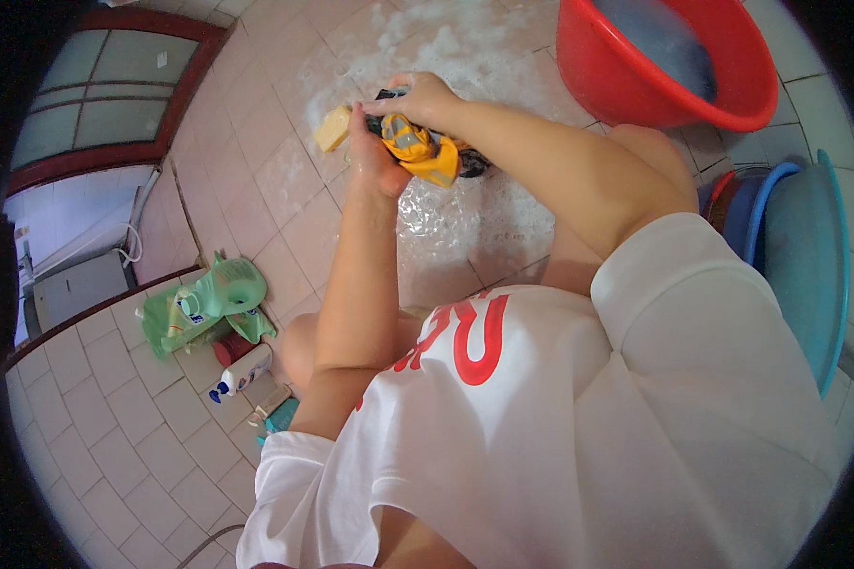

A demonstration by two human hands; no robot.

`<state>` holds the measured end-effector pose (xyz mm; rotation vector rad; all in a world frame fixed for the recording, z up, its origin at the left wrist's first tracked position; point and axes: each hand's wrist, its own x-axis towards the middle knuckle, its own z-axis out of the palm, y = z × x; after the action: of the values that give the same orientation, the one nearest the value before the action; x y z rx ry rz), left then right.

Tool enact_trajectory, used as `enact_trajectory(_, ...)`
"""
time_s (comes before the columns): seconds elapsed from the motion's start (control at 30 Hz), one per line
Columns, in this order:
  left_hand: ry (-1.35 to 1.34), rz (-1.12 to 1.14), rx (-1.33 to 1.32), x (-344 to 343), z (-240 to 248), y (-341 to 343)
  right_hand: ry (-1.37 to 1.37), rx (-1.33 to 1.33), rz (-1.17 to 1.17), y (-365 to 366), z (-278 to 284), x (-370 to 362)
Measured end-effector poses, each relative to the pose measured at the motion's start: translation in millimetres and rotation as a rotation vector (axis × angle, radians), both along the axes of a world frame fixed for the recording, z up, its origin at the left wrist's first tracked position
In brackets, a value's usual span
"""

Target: The person sits on a tiled floor and hand-washes clothes. They scrub a yellow and black garment with a bar of soap, rinse it in a red bucket, and then scrub a pink garment on the floor with soap before rinsing it in the bucket.

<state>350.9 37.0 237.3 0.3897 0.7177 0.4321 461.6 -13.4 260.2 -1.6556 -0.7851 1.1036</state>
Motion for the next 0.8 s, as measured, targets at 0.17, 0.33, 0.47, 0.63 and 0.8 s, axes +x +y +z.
enact_trajectory(0.17,-0.250,0.014,-0.109,-14.1,-35.9,16.2,-0.555,0.379,0.028,-5.9,0.1,-45.9)
enact_trajectory(0.33,-0.435,-0.087,-0.246,-18.2,-38.0,19.0,-0.760,0.304,0.038,-21.1,5.5,-54.0)
enact_trajectory(0.47,-0.113,0.084,-0.118,21.5,-7.4,-13.9,-0.669,0.100,-0.231,-4.2,-18.9,-7.9)
enact_trajectory(0.63,-0.519,-0.085,0.049,-30.4,-76.3,33.0,-0.819,0.563,-0.043,-29.6,2.1,-84.7)
enact_trajectory(0.8,-0.077,0.147,-0.117,11.8,-24.7,-7.7,-0.581,0.066,-0.217,-3.6,-17.0,-22.6)
